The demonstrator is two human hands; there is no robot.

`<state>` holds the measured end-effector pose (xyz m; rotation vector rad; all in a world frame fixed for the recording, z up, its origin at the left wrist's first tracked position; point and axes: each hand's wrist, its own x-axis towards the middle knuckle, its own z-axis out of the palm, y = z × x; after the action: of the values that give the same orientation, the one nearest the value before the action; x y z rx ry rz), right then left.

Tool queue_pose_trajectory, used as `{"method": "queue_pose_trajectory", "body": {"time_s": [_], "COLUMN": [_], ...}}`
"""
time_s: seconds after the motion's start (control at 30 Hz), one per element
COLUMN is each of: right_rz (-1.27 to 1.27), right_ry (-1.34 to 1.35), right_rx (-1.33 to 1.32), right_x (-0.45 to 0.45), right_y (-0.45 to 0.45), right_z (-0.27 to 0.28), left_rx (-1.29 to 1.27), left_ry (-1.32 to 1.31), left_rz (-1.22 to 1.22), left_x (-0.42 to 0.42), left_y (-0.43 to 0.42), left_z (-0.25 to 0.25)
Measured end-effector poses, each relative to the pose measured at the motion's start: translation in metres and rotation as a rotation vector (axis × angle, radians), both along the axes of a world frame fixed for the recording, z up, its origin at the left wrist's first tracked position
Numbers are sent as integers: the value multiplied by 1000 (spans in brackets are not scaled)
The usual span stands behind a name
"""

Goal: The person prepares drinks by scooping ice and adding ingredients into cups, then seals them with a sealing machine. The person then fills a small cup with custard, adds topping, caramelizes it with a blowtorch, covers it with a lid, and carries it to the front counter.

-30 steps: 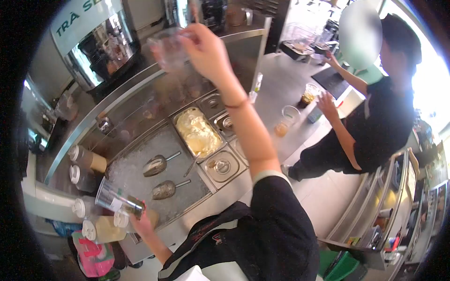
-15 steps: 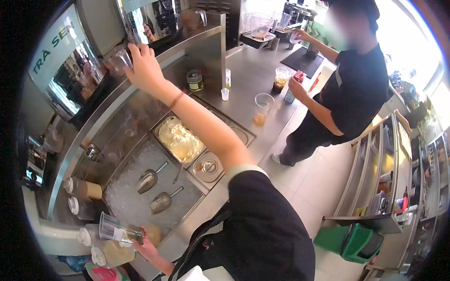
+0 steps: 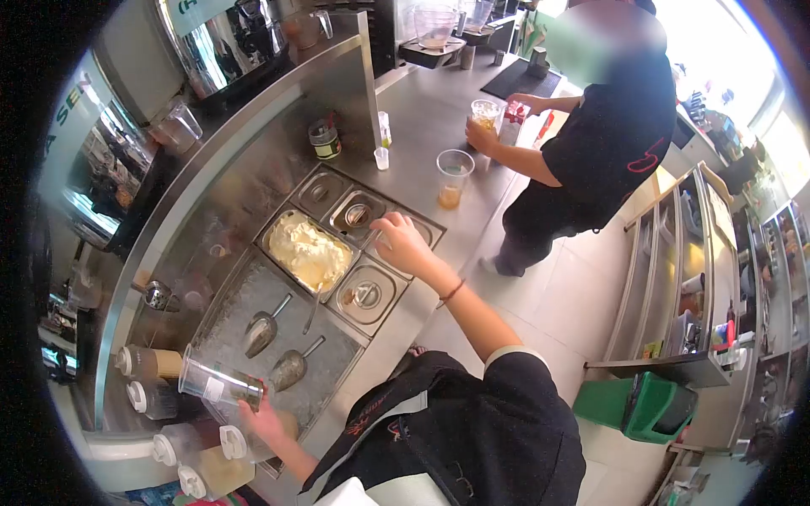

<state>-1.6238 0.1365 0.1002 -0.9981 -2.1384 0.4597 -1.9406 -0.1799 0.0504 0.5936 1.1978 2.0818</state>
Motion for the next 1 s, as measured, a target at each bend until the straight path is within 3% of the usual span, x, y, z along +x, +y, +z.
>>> {"method": "queue_pose_trajectory", "body": {"time_s": [0.27, 0.63, 0.73, 0.8, 0.87, 0.93, 1.0], "right_rz": [-49, 230, 370, 710, 811, 1074, 1213], "right_ry": [-60, -54, -49, -40, -32, -357, -522], "right_rx": [-40, -52, -129, -258, -186, -487, -441], "right_x": [1, -43, -63, -79, -94, -117, -135], "right_y": [-2, -18, -29, -42, -55, -68, -84], "right_z": [-11, 19, 35, 48, 46, 44, 37], "left_rx": [-27, 4, 8, 40, 39, 0, -192], "left_ry": [25, 3, 39, 95, 78, 53, 94], "left_rz": [2, 88, 110, 113, 167, 215, 308], "left_x": [3, 0, 3, 5, 9, 12, 15], "left_y": [10, -15, -22, -25, -27, -30, -40], "left_z": [-11, -17, -11, -5, 2, 10, 15]}}
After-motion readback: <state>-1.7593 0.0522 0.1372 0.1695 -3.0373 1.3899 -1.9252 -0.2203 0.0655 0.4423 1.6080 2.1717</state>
